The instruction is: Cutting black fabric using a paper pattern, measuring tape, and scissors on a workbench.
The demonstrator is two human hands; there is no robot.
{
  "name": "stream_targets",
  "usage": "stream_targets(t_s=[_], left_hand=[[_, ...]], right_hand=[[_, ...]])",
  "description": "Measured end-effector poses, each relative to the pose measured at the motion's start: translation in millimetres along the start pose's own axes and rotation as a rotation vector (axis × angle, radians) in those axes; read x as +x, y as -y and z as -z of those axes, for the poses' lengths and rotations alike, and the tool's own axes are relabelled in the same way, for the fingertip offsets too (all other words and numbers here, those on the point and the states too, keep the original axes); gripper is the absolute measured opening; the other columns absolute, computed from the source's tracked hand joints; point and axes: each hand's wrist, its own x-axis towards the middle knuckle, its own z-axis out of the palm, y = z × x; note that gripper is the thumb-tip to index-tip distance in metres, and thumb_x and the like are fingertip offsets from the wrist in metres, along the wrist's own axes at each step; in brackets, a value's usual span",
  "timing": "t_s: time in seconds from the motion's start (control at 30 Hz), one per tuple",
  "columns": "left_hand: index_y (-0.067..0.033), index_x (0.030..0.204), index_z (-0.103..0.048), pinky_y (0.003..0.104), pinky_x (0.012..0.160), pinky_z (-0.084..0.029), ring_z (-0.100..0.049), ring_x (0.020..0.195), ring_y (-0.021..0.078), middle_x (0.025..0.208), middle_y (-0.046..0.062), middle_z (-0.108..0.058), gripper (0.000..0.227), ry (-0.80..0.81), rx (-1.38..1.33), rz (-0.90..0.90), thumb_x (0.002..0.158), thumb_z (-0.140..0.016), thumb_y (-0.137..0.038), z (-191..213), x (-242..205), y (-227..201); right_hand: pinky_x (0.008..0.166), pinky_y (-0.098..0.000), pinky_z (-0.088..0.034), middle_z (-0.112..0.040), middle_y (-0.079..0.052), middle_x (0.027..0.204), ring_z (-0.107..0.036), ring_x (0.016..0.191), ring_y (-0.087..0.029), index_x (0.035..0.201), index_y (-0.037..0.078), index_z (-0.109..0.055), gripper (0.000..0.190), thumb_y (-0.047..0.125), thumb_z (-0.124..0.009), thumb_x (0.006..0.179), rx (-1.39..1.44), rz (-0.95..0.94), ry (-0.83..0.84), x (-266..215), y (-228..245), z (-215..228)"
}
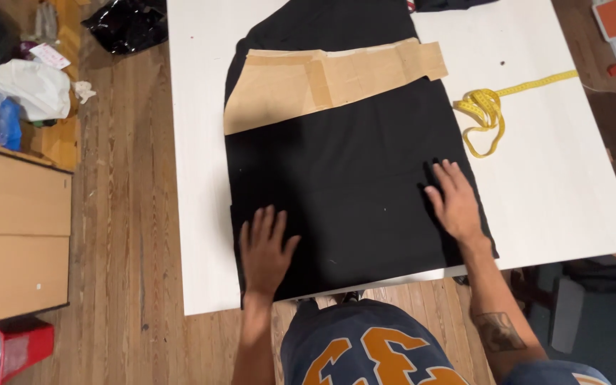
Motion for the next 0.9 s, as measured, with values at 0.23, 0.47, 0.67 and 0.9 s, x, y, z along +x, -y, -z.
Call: stream_targets(t_s=[0.23,0.47,0.67,0.9], left_hand=[[-0.0206,0.153,-0.045,0.069,0.117,-0.008,-0.027,0.15,0.0356,0.162,0.013,-0.034,0.079,0.015,0.016,0.094,0.09,-0.051,-0.069,-27,-4,34],[-0.0141,0.155,-0.047,0.065,0.123,-0.006,-0.024,0.155,0.037,0.165,0.015,-0.033,0.069,0.075,0.198,0.297,0.101,-0.047,-0.058,-26,20,83],[-0.0089,0.14,-0.059,0.052,0.116,-0.031,-0.042,0.142,0.0344,0.152,0.012,-0.049,0.052,-0.016,-0.148,0.305,0.101,-0.061,-0.043,-64,142,123],[-0.0101,0.134,-0.062,0.049,0.093,-0.049,-0.054,0.115,0.0339,0.127,0.013,-0.058,0.065,0.004,-0.104,0.421,0.079,-0.086,-0.034,-82,245,145]], right_hand=[[0.12,-0.0582,-0.031,-0.043,-0.027,0.159,-0.04,0.147,-0.045,0.154,0.004,-0.05,0.071,0.049,-0.06,0.1,-0.331,0.017,0.005,-16,-23,-26],[0.123,-0.0618,-0.025,-0.045,-0.029,0.159,-0.038,0.149,-0.047,0.155,-0.001,-0.049,0.071,0.047,-0.06,0.105,-0.361,-0.09,-0.009,-4,-40,-23],[0.112,-0.0551,-0.044,-0.058,-0.021,0.143,-0.057,0.132,-0.038,0.143,0.001,-0.057,0.057,0.033,-0.069,0.098,0.015,-0.256,0.024,48,10,-27],[0.101,-0.042,-0.056,-0.065,-0.013,0.133,-0.067,0.119,-0.025,0.134,0.001,-0.057,0.036,0.018,-0.06,0.102,1.323,-0.77,0.064,109,47,-68]])
